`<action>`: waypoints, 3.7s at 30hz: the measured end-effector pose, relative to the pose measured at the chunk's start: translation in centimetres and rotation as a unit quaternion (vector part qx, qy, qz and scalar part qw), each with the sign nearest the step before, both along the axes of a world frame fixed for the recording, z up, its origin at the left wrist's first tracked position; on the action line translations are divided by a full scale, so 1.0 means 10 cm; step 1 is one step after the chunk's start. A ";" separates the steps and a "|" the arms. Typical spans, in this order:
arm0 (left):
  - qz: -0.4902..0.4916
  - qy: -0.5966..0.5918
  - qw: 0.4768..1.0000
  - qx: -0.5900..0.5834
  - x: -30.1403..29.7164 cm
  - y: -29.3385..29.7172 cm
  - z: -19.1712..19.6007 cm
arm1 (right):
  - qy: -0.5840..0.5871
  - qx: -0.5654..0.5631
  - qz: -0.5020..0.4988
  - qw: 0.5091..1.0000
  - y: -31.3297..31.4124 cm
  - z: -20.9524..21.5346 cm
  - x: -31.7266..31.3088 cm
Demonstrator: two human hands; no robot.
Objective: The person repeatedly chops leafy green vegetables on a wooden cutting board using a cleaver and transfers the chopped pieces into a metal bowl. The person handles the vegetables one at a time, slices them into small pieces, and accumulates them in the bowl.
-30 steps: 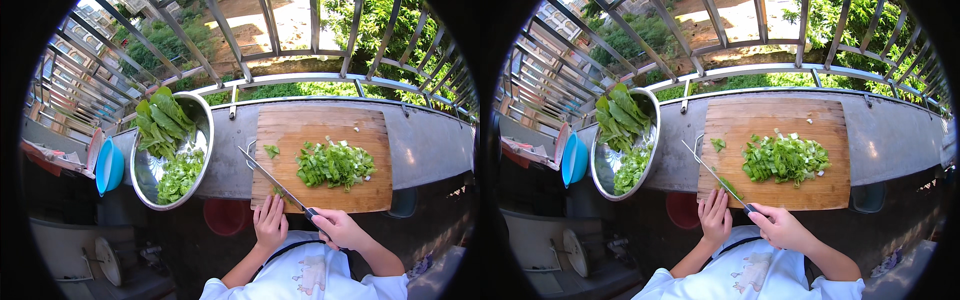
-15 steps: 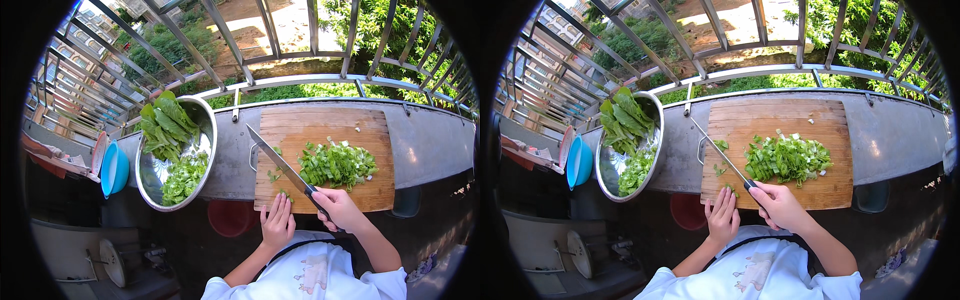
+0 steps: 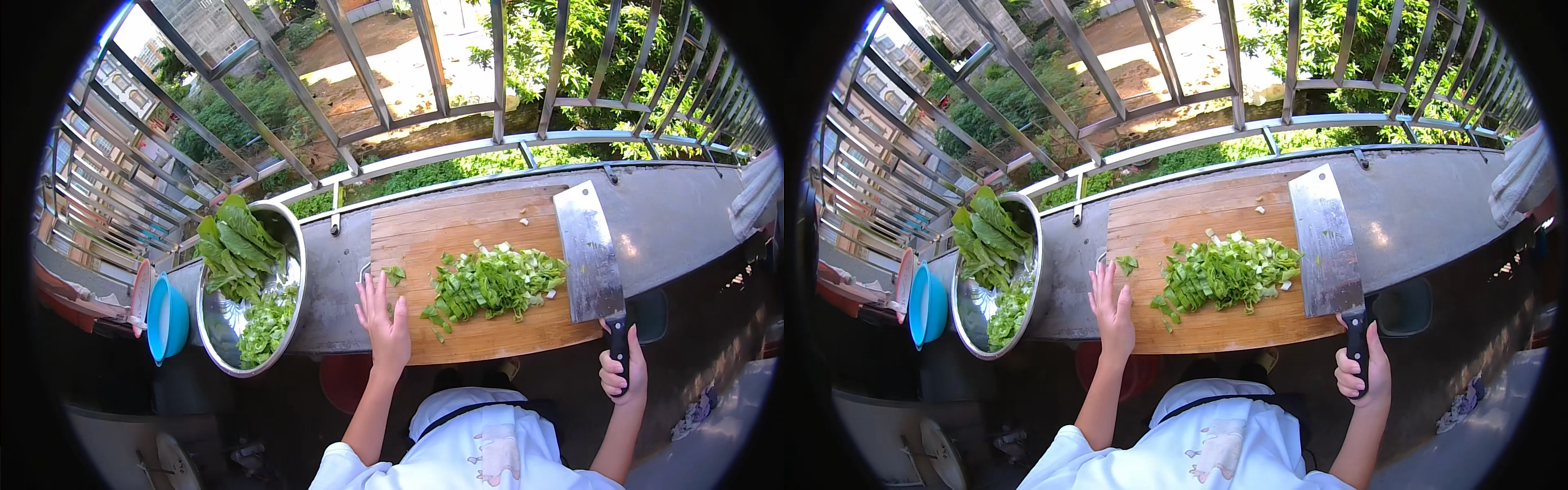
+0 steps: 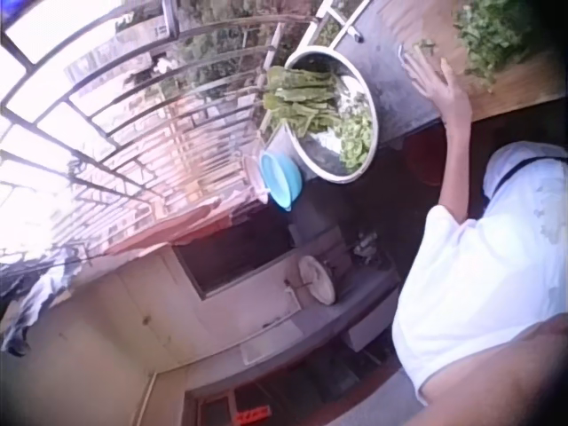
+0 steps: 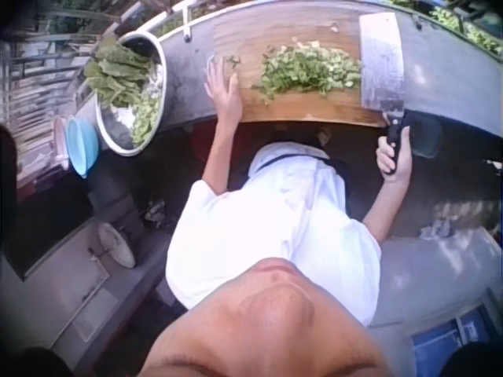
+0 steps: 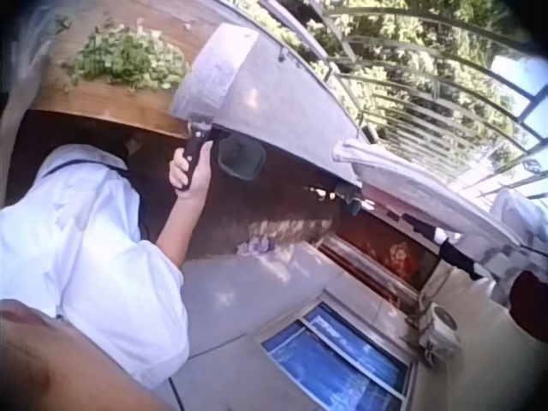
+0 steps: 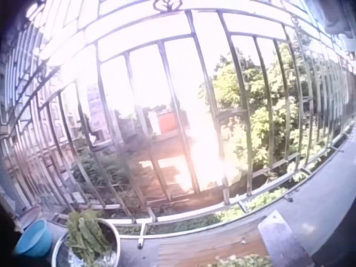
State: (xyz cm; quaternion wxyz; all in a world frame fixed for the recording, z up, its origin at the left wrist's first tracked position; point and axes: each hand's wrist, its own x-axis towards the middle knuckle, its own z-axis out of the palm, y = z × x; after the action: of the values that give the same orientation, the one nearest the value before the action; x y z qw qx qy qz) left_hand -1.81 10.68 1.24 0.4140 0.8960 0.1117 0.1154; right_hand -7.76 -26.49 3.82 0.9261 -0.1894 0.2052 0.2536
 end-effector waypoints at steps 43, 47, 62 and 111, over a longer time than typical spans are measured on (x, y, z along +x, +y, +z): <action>-0.065 -0.175 0.981 -0.049 0.35 -1.49 -0.03 | -0.003 -0.059 0.188 0.980 0.58 0.02 0.14; -0.049 -0.205 0.976 -0.047 0.40 -1.44 0.06 | -0.019 -0.065 0.210 0.975 0.60 0.14 0.24; 0.115 -0.290 0.950 0.000 0.45 -0.57 0.56 | -0.084 -0.047 0.359 0.928 1.25 0.59 0.89; 0.034 -0.166 0.965 0.200 -0.30 2.52 1.10 | -0.221 -0.207 0.625 0.720 3.86 1.07 1.83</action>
State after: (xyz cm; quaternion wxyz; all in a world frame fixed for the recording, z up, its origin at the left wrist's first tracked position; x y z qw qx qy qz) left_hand -4.79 35.83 12.21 0.2347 0.9245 0.0463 0.2968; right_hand 10.54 12.06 14.54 0.5143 -0.5122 -0.1233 0.6767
